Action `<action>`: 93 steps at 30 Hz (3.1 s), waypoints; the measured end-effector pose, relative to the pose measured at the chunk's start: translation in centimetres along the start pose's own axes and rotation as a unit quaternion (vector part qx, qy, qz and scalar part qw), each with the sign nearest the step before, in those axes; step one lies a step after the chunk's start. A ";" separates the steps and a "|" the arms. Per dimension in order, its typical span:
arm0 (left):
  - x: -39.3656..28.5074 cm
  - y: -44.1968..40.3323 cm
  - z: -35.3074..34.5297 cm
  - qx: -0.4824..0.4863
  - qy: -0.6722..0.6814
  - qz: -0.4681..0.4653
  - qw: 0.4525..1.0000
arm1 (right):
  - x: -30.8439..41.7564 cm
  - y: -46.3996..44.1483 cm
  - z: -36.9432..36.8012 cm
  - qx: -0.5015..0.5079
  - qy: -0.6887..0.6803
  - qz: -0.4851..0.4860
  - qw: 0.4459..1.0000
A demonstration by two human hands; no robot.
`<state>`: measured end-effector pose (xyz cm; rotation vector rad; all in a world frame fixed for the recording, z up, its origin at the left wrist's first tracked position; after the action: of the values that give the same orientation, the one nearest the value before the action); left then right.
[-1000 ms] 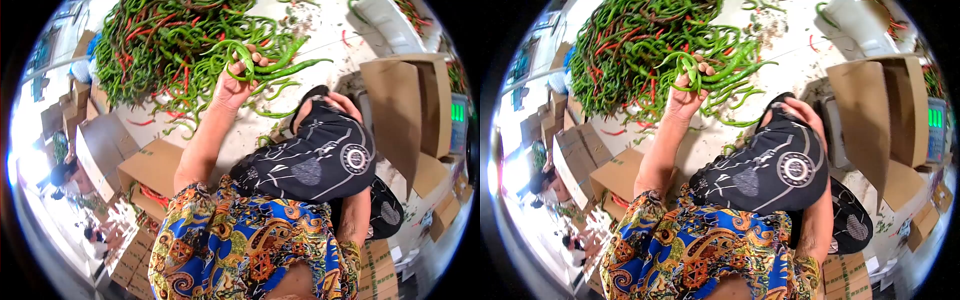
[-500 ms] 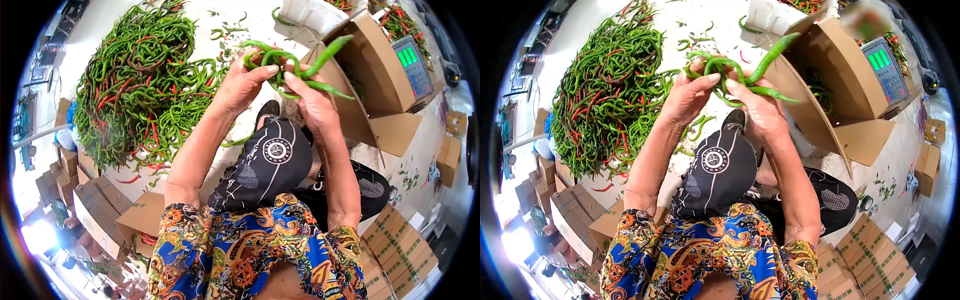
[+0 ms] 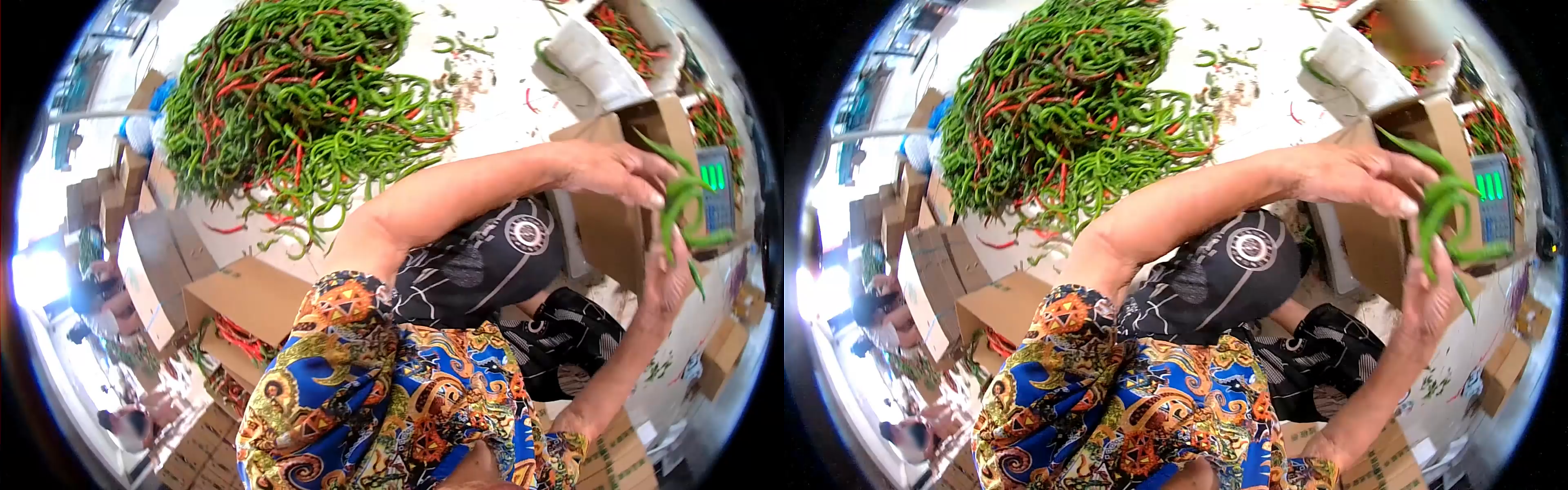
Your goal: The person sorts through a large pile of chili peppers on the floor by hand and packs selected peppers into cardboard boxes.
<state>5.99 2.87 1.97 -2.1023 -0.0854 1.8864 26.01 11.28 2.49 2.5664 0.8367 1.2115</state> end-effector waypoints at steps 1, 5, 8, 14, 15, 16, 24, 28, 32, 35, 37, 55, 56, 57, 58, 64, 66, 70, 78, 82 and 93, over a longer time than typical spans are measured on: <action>0.4 0.4 0.1 0.030 0.037 0.036 0.998 | 1.8 -0.4 1.5 0.007 -0.009 -0.016 1.000; 5.2 6.9 3.2 -0.111 0.025 0.143 0.983 | 6.8 -1.9 7.7 -0.044 0.045 -0.032 0.997; 13.3 16.8 8.7 -0.294 -0.242 0.294 0.877 | 9.0 -1.2 10.6 -0.154 0.217 0.051 0.963; 17.4 32.2 15.6 -0.418 -0.646 0.279 0.575 | 3.9 6.8 -0.6 -0.069 0.516 0.234 0.821; 18.3 33.0 16.7 -0.415 -0.658 0.293 0.555 | 1.9 7.5 -2.0 -0.060 0.519 0.174 0.835; 18.6 33.0 17.1 -0.398 -0.659 0.337 0.542 | -1.0 7.9 -4.0 -0.010 0.526 0.147 0.838; 18.9 29.6 12.8 -0.187 -0.629 0.380 0.652 | -21.5 2.1 3.1 0.048 0.349 -0.221 0.909; 15.5 29.1 10.0 -0.335 -0.371 0.406 0.765 | -25.2 0.5 5.3 0.064 0.335 -0.314 0.886; 12.9 27.1 6.4 -0.412 -0.189 0.436 0.777 | -28.6 -0.8 3.3 0.079 0.210 -0.384 0.896; 12.8 25.0 2.0 -0.286 -0.388 0.349 0.803 | -31.8 -2.4 2.5 0.107 0.184 -0.419 0.883; 12.4 23.1 0.3 -0.273 -0.413 0.259 0.829 | -34.0 -3.3 3.7 0.114 0.153 -0.453 0.871; 25.0 23.1 18.2 -0.347 -0.637 0.371 0.580 | -25.3 -4.9 5.5 -0.106 0.071 -0.316 0.940; 24.7 23.2 18.5 -0.361 -0.625 0.363 0.589 | -24.2 -4.6 4.7 -0.078 0.071 -0.308 0.945; 24.4 23.2 18.8 -0.374 -0.613 0.354 0.599 | -23.4 -4.4 4.3 -0.079 0.088 -0.298 0.947; 24.4 23.3 19.0 -0.363 -0.583 0.372 0.625 | -23.2 -4.5 4.6 -0.086 0.070 -0.302 0.947; 25.0 20.7 18.2 -0.297 -0.647 0.379 0.592 | -25.5 -4.6 5.4 -0.068 0.089 -0.319 0.941; 25.8 20.0 18.3 -0.285 -0.655 0.391 0.580 | -25.0 -4.8 4.9 -0.034 0.069 -0.315 0.946; 22.6 19.7 18.7 -0.381 -0.520 0.376 0.666 | -24.7 -4.8 9.4 -0.066 0.107 -0.334 0.934; 20.0 22.2 11.7 -0.613 0.201 0.341 0.684 | -27.1 -5.4 6.4 -0.017 -0.015 -0.330 0.944; 19.1 20.1 3.7 -0.542 0.259 0.356 0.716 | -29.3 -4.8 4.8 -0.048 -0.018 -0.359 0.932; 17.4 20.4 3.6 -0.129 -0.073 0.427 0.892 | -28.5 -5.9 10.0 -0.039 0.009 -0.274 0.961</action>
<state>1.39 -11.40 -20.54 -2.3875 0.7091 2.6306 16.60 0.90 -24.97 2.0503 1.3555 1.0602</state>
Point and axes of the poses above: each hand's wrist, its own y-axis away from the middle knuckle, its own z-axis out of the back of the hand, x = y × z, the point moved 4 cm from there along -y, towards the middle knuckle, and after that the axes turned 15 degrees about -y, right-handed, at the moved point
